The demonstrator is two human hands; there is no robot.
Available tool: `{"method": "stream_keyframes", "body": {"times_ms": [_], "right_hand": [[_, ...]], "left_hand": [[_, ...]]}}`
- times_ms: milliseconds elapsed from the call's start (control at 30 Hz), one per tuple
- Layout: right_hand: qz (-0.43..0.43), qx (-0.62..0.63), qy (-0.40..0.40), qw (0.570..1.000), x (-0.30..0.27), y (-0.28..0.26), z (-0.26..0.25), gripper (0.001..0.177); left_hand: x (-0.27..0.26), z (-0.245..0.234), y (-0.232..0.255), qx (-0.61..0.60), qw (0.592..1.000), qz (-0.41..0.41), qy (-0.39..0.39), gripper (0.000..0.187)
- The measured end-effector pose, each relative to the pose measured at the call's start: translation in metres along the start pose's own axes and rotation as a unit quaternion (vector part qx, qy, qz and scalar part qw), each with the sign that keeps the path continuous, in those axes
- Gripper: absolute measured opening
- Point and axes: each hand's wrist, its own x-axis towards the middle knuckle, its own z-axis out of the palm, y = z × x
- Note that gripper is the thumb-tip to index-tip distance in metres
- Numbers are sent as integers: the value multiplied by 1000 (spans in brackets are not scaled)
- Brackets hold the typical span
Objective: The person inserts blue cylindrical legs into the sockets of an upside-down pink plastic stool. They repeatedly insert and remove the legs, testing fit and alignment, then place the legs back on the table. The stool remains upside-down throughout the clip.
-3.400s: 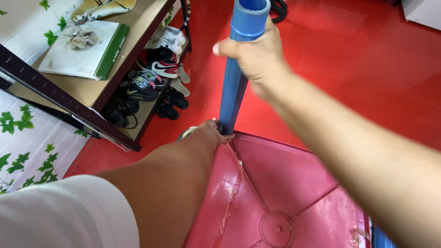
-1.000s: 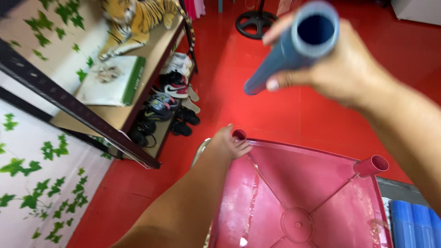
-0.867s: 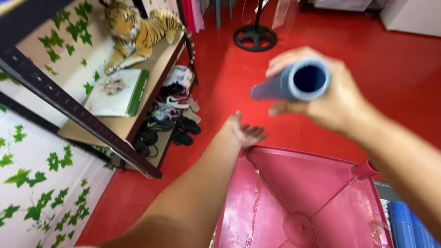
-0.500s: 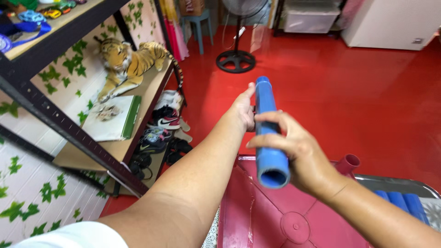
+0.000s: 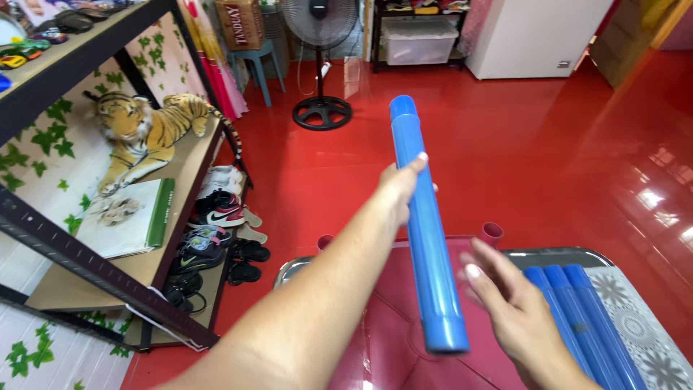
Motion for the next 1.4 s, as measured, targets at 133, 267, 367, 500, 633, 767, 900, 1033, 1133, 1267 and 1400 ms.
{"method": "stream_keyframes", "body": {"times_ms": [133, 267, 367, 500, 633, 767, 900, 1033, 1133, 1267, 1400], "right_hand": [[95, 63, -34, 993, -14, 47, -23, 64], [103, -19, -28, 994, -26, 91, -53, 81], [152, 37, 9, 988, -24, 120, -91, 75], [189, 57, 24, 980, -23, 169, -156, 81], [234, 64, 44, 969, -24, 236, -235, 87], [296, 38, 68, 952, -28, 299, -311, 86], [323, 2, 73, 944, -25, 356, -370, 85], [394, -97, 57, 912, -11, 401, -412, 83], [419, -103, 71, 899, -1, 427, -426, 82], [469, -68, 74, 877, 10, 443, -428, 81], [481, -64, 67, 872, 22, 437, -423, 79]], "left_hand": [[-43, 44, -46, 56, 986, 135, 84, 64], [-83, 87, -79, 98, 976, 144, 130, 82], [-105, 127, -100, 130, 976, 115, 135, 85], [-115, 186, -136, 193, 972, 97, 88, 85], [-103, 237, -195, 156, 987, -14, 33, 90], [-100, 268, -266, 193, 977, -72, 62, 84], [-113, 280, -321, 252, 948, -178, 80, 79], [-132, 278, -357, 312, 915, -244, 83, 77], [-141, 273, -383, 466, 857, -218, 30, 73], [-146, 265, -426, 593, 773, -217, -63, 70], [-148, 259, -461, 673, 703, -209, -98, 62]]}}
